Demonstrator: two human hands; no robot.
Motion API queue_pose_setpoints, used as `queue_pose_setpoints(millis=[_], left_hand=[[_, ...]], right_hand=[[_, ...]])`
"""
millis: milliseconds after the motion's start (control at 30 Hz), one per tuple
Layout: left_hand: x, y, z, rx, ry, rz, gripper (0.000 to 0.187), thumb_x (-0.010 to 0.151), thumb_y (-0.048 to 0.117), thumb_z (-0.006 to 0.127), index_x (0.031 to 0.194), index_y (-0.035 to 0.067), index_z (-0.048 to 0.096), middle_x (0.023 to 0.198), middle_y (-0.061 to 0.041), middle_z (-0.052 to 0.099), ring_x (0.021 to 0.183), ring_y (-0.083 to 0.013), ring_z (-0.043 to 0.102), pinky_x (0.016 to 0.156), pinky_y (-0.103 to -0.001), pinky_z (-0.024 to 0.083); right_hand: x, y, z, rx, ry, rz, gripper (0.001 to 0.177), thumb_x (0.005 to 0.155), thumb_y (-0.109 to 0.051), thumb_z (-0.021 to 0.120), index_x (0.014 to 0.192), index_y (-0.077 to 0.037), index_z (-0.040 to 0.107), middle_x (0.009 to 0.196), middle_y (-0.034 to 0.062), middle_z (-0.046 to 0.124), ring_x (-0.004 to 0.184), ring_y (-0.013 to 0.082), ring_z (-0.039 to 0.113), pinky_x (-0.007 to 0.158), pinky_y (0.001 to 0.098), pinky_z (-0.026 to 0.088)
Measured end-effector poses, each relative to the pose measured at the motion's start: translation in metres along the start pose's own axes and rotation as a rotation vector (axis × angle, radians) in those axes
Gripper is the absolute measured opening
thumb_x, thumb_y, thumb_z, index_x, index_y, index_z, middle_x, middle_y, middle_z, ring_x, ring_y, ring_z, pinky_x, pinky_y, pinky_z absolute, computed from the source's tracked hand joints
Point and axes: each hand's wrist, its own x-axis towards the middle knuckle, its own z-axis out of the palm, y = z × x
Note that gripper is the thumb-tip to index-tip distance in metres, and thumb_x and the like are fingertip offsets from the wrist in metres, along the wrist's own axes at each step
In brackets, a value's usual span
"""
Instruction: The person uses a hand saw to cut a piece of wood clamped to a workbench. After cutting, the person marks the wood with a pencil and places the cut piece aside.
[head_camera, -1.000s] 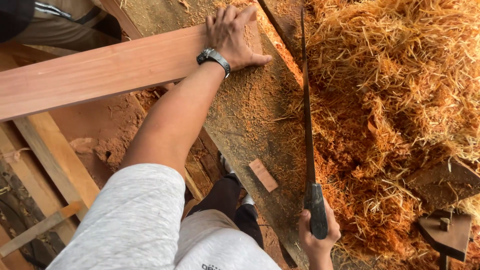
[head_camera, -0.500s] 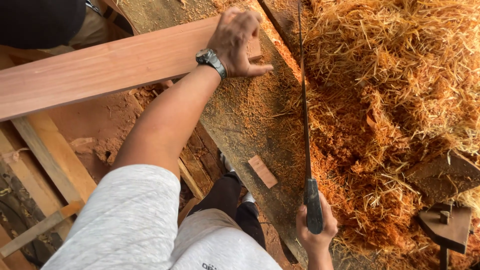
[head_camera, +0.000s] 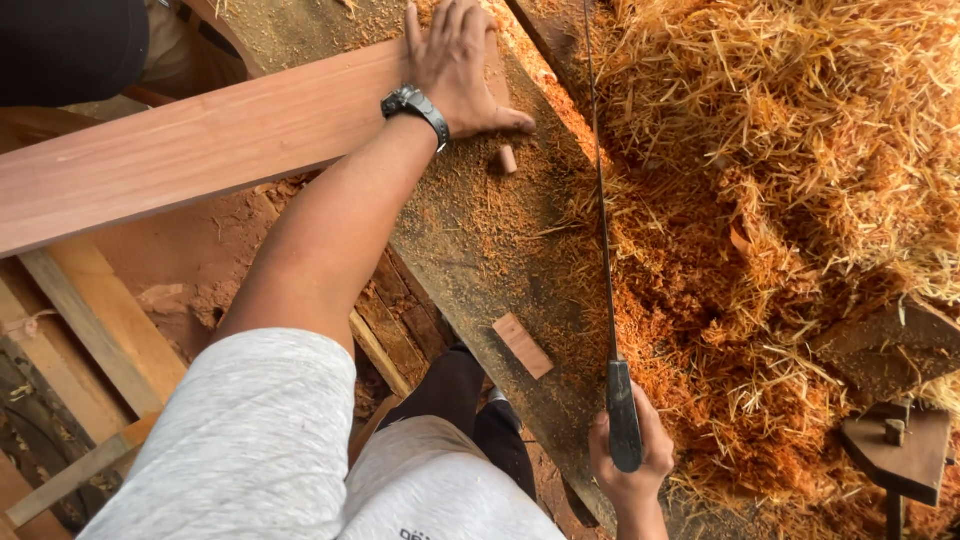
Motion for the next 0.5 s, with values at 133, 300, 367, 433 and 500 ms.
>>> queue_pose_setpoints(millis=[133, 300, 367, 433, 500], left_hand=[[-0.004, 0.002, -0.015, -0.033, -0.024, 0.044, 0.097, 0.061, 0.088, 0.084, 0.116, 0.014, 0.054, 0.121, -0.009, 0.057, 0.115, -0.0308, 0.055, 0.117, -0.071, 0.024], [-0.005, 0.004, -0.017, -0.082, -0.05, 0.067, 0.097, 0.066, 0.081, 0.084, 0.127, 0.011, 0.056, 0.137, -0.016, 0.058, 0.133, -0.0355, 0.052, 0.119, -0.067, 0.023], [-0.007, 0.004, -0.023, -0.103, -0.025, 0.091, 0.101, 0.065, 0.082, 0.087, 0.126, 0.006, 0.06, 0.132, -0.015, 0.058, 0.126, -0.0338, 0.055, 0.118, -0.063, 0.024], [-0.007, 0.001, -0.022, -0.082, -0.008, 0.106, 0.1, 0.068, 0.088, 0.083, 0.125, 0.008, 0.061, 0.129, -0.013, 0.058, 0.119, -0.0315, 0.055, 0.107, -0.057, 0.034], [-0.006, 0.002, -0.021, -0.064, 0.002, 0.127, 0.101, 0.071, 0.094, 0.079, 0.125, 0.01, 0.063, 0.126, -0.012, 0.059, 0.113, -0.0292, 0.056, 0.096, -0.05, 0.044]], right_hand=[[0.001, -0.003, 0.0, -0.057, 0.03, 0.011, 0.054, 0.089, -0.017, 0.072, 0.133, 0.011, 0.059, 0.121, 0.0247, 0.073, 0.082, 0.025, 0.078, 0.078, 0.0282, 0.066], [0.003, -0.007, -0.001, -0.07, 0.032, 0.03, 0.053, 0.089, -0.016, 0.072, 0.133, 0.011, 0.061, 0.122, 0.0235, 0.073, 0.087, 0.0256, 0.078, 0.083, 0.0294, 0.064], [0.002, -0.004, 0.0, -0.033, 0.025, 0.022, 0.054, 0.089, -0.017, 0.073, 0.134, 0.011, 0.059, 0.119, 0.0225, 0.074, 0.077, 0.0204, 0.077, 0.074, 0.0251, 0.065], [0.002, -0.002, 0.0, -0.03, 0.021, 0.025, 0.055, 0.089, -0.017, 0.073, 0.134, 0.01, 0.059, 0.118, 0.0225, 0.074, 0.077, 0.0205, 0.077, 0.074, 0.0247, 0.066], [0.0, -0.001, -0.002, -0.029, 0.02, 0.038, 0.055, 0.09, -0.018, 0.073, 0.135, 0.01, 0.058, 0.117, 0.0225, 0.074, 0.077, 0.0206, 0.078, 0.073, 0.0244, 0.066]])
